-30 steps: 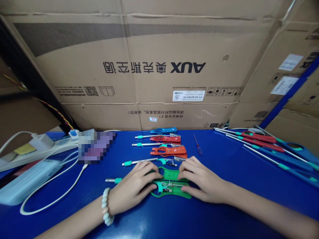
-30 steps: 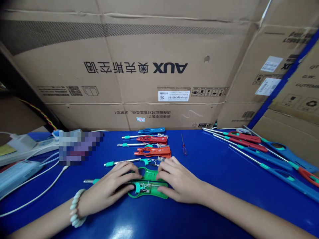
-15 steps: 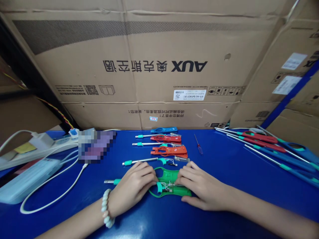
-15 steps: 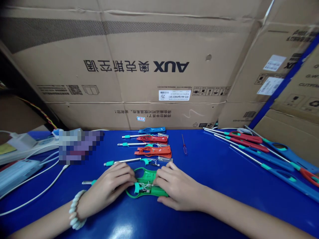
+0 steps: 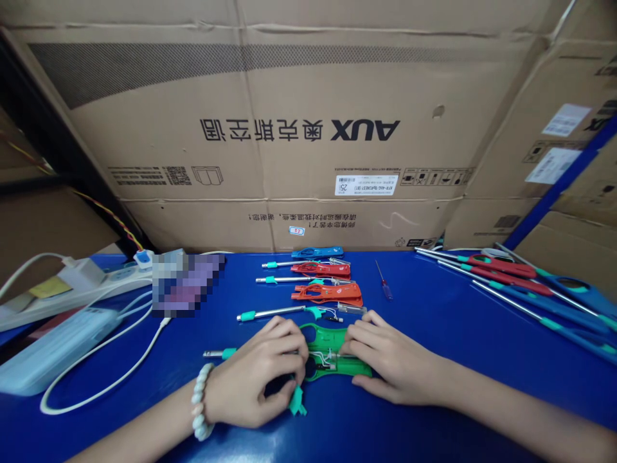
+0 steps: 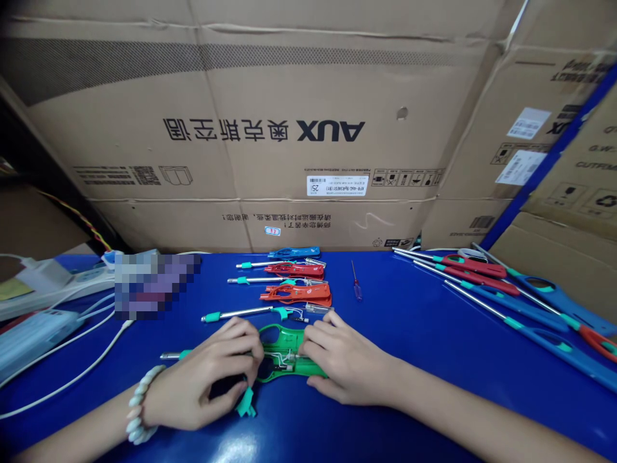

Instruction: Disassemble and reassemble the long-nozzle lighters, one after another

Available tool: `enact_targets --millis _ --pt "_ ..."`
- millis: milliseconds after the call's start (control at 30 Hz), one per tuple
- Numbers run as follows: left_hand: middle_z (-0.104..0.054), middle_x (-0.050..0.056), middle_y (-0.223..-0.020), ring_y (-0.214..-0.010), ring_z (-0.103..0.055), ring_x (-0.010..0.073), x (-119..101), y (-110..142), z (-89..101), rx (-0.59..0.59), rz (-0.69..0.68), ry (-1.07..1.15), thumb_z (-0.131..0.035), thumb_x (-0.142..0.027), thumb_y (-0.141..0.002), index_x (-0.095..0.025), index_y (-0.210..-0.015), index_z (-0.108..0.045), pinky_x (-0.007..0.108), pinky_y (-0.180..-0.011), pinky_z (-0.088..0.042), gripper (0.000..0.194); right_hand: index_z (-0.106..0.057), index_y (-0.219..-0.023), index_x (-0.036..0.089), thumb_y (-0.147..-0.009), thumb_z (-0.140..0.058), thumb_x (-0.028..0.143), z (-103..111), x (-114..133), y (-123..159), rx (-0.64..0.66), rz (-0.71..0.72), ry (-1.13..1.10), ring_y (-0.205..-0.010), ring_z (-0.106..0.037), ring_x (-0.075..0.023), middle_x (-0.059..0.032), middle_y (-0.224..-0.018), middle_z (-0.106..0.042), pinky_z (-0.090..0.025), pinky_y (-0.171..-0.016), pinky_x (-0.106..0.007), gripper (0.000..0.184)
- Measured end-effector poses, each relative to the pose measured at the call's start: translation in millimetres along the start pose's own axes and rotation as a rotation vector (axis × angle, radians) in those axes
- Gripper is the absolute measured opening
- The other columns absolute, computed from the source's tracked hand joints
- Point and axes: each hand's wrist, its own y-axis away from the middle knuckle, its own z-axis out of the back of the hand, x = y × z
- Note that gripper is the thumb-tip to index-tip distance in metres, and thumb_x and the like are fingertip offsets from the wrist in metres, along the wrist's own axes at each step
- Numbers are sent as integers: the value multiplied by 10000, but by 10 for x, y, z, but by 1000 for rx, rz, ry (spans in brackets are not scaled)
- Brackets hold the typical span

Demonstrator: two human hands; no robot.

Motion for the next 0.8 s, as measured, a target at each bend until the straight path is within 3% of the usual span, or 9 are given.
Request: enact_targets --millis 167,267,400,800 --pt "-538 29 -829 -825 -450 197 -8 4 -28 16 -22 -104 -479 -75 -679 -176 -741 -522 359 -795 -350 127 -592 -1072 128 -902 -519 298 1 6 2 -4 -5 -5 -851 -486 -206 -93 -955 -591 -341 -856 -390 252" --pt "-541 39 -885 -855 -453 208 13 9 -39 -56 13 -163 -521 -126 -750 -171 -747 -523 372 -803 -332 45 -594 -1066 131 -903 -520 305 0 8 3 -9 -6 3 -849 -484 -209 -91 -947 -591 -342 -853 -392 250" --pt "-545 49 -995 -924 -456 214 43 15 -68 -149 93 -220 -502 -173 -898 -179 -835 -552 367 -807 -322 81 -595 -1050 131 -905 -515 305 -2 16 -1 -9 -5 21 -845 -483 -209 -93 -940 -590 -340 -856 -390 240" --pt "-542 42 -990 -941 -452 209 2 -80 -208 -129 149 -85 -571 -168 -899 -180 -819 -609 354 -831 -364 89 -586 -1061 133 -909 -503 286 -24 37 -5 -8 -3 48 -838 -491 -207 -91 -937 -586 -339 -851 -387 231"
